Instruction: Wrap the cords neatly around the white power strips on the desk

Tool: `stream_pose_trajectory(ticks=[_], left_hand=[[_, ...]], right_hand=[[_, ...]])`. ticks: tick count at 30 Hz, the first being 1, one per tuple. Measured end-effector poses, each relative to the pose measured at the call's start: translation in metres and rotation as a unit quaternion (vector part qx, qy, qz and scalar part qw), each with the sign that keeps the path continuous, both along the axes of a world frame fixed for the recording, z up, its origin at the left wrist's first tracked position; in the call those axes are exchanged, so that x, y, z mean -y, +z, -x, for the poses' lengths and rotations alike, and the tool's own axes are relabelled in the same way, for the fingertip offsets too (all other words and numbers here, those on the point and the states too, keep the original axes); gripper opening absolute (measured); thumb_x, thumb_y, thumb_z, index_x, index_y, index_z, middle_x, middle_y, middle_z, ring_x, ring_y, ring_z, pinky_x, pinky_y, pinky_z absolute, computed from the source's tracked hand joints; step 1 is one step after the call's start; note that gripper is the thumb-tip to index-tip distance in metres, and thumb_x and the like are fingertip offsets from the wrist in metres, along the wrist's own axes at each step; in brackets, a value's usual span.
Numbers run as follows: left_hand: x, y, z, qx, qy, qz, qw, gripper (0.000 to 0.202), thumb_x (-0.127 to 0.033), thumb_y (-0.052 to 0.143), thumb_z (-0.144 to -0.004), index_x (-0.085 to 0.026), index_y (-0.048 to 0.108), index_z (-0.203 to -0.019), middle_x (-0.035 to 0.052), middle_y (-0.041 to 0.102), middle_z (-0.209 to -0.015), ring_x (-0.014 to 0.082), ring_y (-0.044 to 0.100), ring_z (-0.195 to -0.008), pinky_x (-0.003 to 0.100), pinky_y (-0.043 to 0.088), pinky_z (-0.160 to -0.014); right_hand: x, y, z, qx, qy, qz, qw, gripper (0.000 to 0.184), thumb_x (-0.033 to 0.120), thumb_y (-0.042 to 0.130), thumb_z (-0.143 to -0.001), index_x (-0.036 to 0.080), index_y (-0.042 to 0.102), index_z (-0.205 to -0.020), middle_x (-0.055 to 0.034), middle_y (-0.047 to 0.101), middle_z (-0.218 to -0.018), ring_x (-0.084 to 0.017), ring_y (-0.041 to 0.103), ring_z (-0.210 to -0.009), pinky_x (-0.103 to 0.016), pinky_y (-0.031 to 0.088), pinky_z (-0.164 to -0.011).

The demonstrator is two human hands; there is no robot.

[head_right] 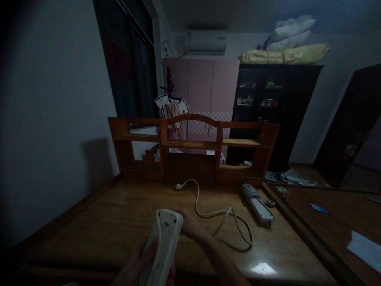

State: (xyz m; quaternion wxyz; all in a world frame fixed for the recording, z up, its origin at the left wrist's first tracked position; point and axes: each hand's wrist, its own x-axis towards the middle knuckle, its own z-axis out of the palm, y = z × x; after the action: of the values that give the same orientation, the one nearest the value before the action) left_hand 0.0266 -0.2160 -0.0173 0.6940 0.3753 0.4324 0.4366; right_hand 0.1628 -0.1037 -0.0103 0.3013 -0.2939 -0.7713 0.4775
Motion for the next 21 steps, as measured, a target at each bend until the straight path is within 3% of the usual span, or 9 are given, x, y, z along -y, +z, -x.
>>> stream_pose_trajectory(ticks=[2,5,7,10,12,14,17,21], left_hand=[[-0.012,-0.003,0.008,-0.004,0.032,0.013,0.999,0.062,-0.071,0.055,-0.071,-0.012,0.059,-0.092,0.0128,0.070,-0.072,0.0243,0.067,-0.062,0.031,0.050,-0.056],[-0.031,-0.006,0.019,-0.016,0.068,-0.001,0.998,0.061,-0.067,0.057,-0.072,-0.011,0.058,-0.098,0.0119,0.070,-0.071,0.0229,0.067,-0.061,0.030,0.051,-0.056],[-0.041,-0.007,0.024,-0.035,0.082,-0.009,0.996,0.062,-0.065,0.059,-0.072,-0.012,0.056,-0.104,0.0116,0.071,-0.072,0.0226,0.068,-0.060,0.029,0.051,-0.053],[-0.053,-0.012,0.030,-0.067,0.100,-0.030,0.992,0.062,-0.062,0.061,-0.072,-0.014,0.053,-0.109,0.0099,0.071,-0.072,0.0231,0.068,-0.060,0.030,0.052,-0.054],[-0.061,-0.017,0.038,-0.088,0.101,-0.043,0.990,0.061,-0.062,0.061,-0.073,-0.014,0.052,-0.110,0.0091,0.071,-0.072,0.0234,0.068,-0.061,0.031,0.053,-0.056],[-0.072,-0.023,0.051,-0.118,0.108,-0.057,0.985,0.060,-0.063,0.058,-0.074,-0.014,0.052,-0.109,0.0084,0.070,-0.072,0.0236,0.068,-0.063,0.032,0.054,-0.059],[-0.089,-0.032,0.076,-0.198,0.141,-0.095,0.965,0.059,-0.063,0.058,-0.073,-0.015,0.054,-0.107,0.0072,0.070,-0.077,0.0253,0.068,-0.070,0.034,0.053,-0.063],[-0.100,-0.033,0.091,-0.341,0.185,-0.202,0.899,0.054,-0.062,0.057,-0.073,-0.015,0.060,-0.100,0.0077,0.069,-0.095,0.0271,0.064,-0.094,0.033,0.048,-0.083]], right_hand=[[0.001,-0.008,-0.006,0.027,-0.002,-0.023,0.999,0.022,0.026,0.045,-0.086,0.014,0.062,-0.081,0.0002,0.060,-0.072,-0.012,0.054,-0.066,-0.021,0.042,-0.060],[0.006,-0.013,-0.013,0.135,-0.044,-0.119,0.983,0.027,0.026,0.039,-0.093,0.014,0.062,-0.086,-0.0021,0.065,-0.078,-0.013,0.058,-0.069,-0.020,0.040,-0.059],[0.011,-0.013,-0.015,0.251,-0.101,-0.195,0.943,0.028,0.029,0.039,-0.095,0.016,0.062,-0.091,-0.0055,0.068,-0.081,-0.016,0.063,-0.072,-0.022,0.040,-0.059],[0.020,-0.012,-0.021,0.408,-0.140,-0.290,0.854,0.021,0.027,0.043,-0.095,0.016,0.061,-0.097,-0.0085,0.070,-0.078,-0.020,0.066,-0.069,-0.025,0.040,-0.058],[0.026,-0.012,-0.028,0.455,-0.130,-0.342,0.812,0.015,0.023,0.047,-0.093,0.016,0.061,-0.096,-0.0080,0.069,-0.075,-0.021,0.066,-0.067,-0.026,0.041,-0.059],[0.033,-0.011,-0.039,0.461,-0.130,-0.386,0.788,0.011,0.024,0.052,-0.091,0.017,0.061,-0.093,-0.0068,0.068,-0.075,-0.021,0.065,-0.069,-0.027,0.040,-0.061],[0.038,0.003,-0.062,0.435,-0.149,-0.421,0.782,0.012,0.029,0.055,-0.090,0.019,0.061,-0.088,-0.0053,0.067,-0.077,-0.021,0.064,-0.072,-0.026,0.037,-0.061],[0.035,0.039,-0.088,0.366,-0.140,-0.370,0.842,0.029,0.041,0.050,-0.093,0.018,0.063,-0.079,-0.0011,0.064,-0.065,-0.012,0.058,-0.057,-0.023,0.029,-0.053]])
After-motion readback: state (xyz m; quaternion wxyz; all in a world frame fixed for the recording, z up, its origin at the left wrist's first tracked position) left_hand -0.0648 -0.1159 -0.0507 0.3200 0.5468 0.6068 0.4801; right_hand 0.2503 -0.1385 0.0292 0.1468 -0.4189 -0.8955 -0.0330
